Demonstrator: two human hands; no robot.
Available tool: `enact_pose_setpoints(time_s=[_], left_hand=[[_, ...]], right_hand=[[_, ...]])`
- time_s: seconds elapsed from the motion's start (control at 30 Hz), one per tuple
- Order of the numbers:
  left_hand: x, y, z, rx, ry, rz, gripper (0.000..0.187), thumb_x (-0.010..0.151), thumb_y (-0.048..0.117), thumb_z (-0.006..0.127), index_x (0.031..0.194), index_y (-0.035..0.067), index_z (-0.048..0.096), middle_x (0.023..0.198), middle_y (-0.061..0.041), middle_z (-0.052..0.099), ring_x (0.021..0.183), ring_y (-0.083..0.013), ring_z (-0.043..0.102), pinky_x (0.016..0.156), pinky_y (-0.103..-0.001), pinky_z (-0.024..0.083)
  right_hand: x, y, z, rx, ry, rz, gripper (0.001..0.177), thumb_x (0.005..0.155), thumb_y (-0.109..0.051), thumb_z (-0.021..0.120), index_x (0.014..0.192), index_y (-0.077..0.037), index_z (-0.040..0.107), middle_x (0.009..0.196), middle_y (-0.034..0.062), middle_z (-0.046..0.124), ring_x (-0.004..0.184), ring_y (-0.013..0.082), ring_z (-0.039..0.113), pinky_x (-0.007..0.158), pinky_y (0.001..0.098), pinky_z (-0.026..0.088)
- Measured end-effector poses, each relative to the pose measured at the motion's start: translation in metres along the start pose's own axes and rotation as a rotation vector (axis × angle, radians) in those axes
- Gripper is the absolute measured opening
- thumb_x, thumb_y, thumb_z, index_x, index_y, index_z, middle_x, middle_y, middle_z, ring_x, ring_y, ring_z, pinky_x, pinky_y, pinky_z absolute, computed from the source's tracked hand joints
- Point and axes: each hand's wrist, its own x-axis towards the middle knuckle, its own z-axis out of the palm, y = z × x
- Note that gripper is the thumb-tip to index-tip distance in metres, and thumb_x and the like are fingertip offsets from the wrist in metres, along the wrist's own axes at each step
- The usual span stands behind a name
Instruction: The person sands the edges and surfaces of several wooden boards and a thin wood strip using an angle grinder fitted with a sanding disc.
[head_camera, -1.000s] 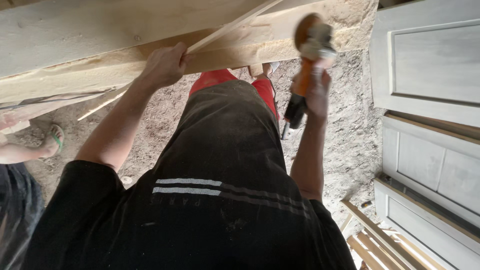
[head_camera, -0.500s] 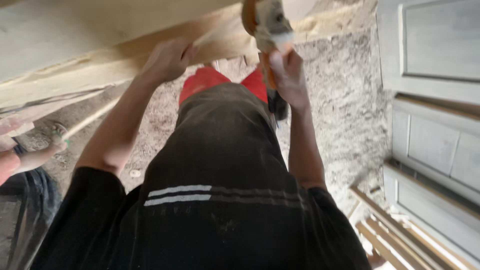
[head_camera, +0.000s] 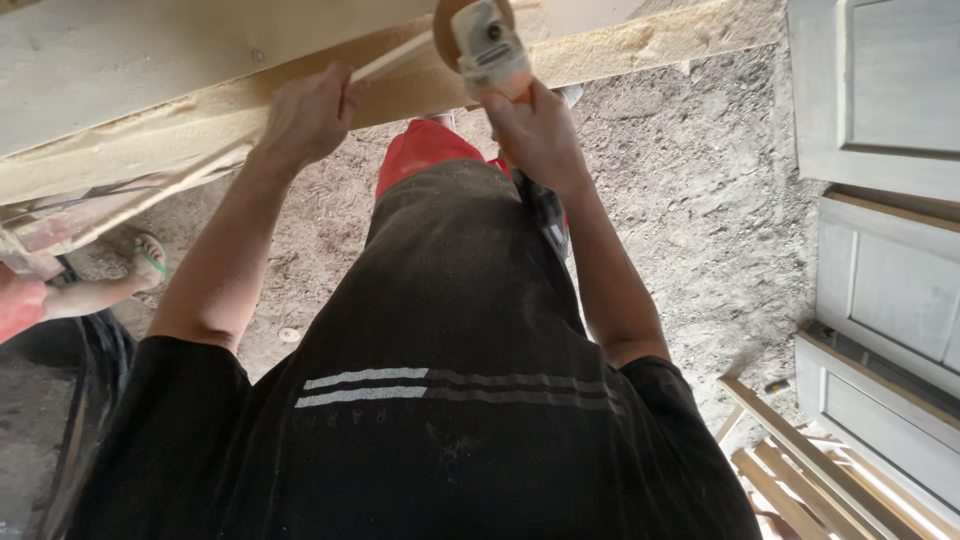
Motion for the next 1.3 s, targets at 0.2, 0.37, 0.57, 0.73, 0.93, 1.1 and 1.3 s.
enact_pose_setpoints(time_s=[0.2, 0.37, 0.57, 0.73, 0.93, 1.1, 1.3], left_hand=[[0.0, -0.034, -0.005, 0.257, 0.229, 0.122, 0.05, 0.122, 0.048, 0.044, 0.098, 0.008, 0.062, 0.063, -0.002, 0.053, 0.047, -0.0159, 0.045, 0.045, -0.036, 0.042], [0.003, -0.04, -0.007, 0.274, 0.205, 0.13, 0.054, 0.123, 0.05, 0.042, 0.096, 0.008, 0.062, 0.061, -0.002, 0.052, 0.044, -0.0132, 0.042, 0.04, -0.033, 0.038], [0.003, -0.033, -0.017, 0.297, 0.108, 0.033, 0.058, 0.124, 0.052, 0.036, 0.094, 0.009, 0.059, 0.058, -0.002, 0.049, 0.042, -0.0147, 0.037, 0.037, -0.034, 0.034], [-0.006, -0.024, -0.021, 0.335, 0.089, 0.002, 0.053, 0.121, 0.048, 0.036, 0.093, 0.009, 0.057, 0.059, -0.002, 0.047, 0.042, -0.0148, 0.036, 0.037, -0.033, 0.035], [-0.008, -0.011, -0.024, 0.361, 0.031, -0.14, 0.052, 0.123, 0.045, 0.04, 0.099, 0.004, 0.061, 0.06, -0.005, 0.052, 0.046, -0.0164, 0.045, 0.049, -0.047, 0.057], [-0.011, 0.008, -0.041, 0.656, 0.3, 0.051, 0.045, 0.12, 0.047, 0.042, 0.101, 0.014, 0.066, 0.076, -0.008, 0.064, 0.057, -0.0186, 0.058, 0.062, -0.038, 0.058], [-0.011, 0.012, -0.042, 0.152, 0.069, -0.198, 0.036, 0.114, 0.032, 0.047, 0.102, 0.001, 0.062, 0.085, -0.007, 0.071, 0.038, -0.0232, 0.048, 0.031, -0.04, 0.042]], right_hand=[[0.022, -0.019, 0.021, -0.295, -0.066, -0.078, 0.054, 0.096, -0.053, 0.066, 0.111, -0.001, 0.067, 0.094, 0.0086, 0.074, 0.083, 0.0146, 0.072, 0.074, 0.0337, 0.058], [0.031, -0.009, 0.012, -0.216, -0.04, 0.013, 0.059, 0.095, -0.057, 0.062, 0.112, -0.001, 0.064, 0.089, 0.0091, 0.073, 0.074, 0.0157, 0.071, 0.067, 0.0334, 0.06], [0.045, 0.027, -0.062, -0.106, 0.052, -0.069, 0.055, 0.104, -0.053, 0.061, 0.113, 0.0, 0.064, 0.081, 0.0081, 0.067, 0.066, 0.0129, 0.068, 0.052, 0.0266, 0.055], [0.087, 0.087, -0.174, -0.507, 0.202, -0.67, 0.042, 0.108, -0.033, 0.065, 0.123, 0.006, 0.06, 0.091, 0.009, 0.064, 0.066, 0.0155, 0.069, 0.046, 0.0243, 0.058], [0.106, 0.157, -0.322, 0.399, 0.038, -0.373, 0.038, 0.107, -0.03, 0.068, 0.127, -0.001, 0.056, 0.101, 0.0135, 0.068, 0.081, 0.0222, 0.07, 0.063, 0.0307, 0.061], [0.089, 0.157, -0.395, 0.376, 0.194, -0.338, 0.035, 0.11, -0.032, 0.063, 0.123, 0.0, 0.057, 0.098, 0.0147, 0.067, 0.081, 0.0229, 0.071, 0.066, 0.0333, 0.063], [0.099, 0.094, -0.318, 0.196, 0.197, -0.343, 0.041, 0.113, -0.039, 0.058, 0.116, 0.002, 0.061, 0.089, 0.0155, 0.067, 0.074, 0.0227, 0.073, 0.062, 0.0335, 0.064]])
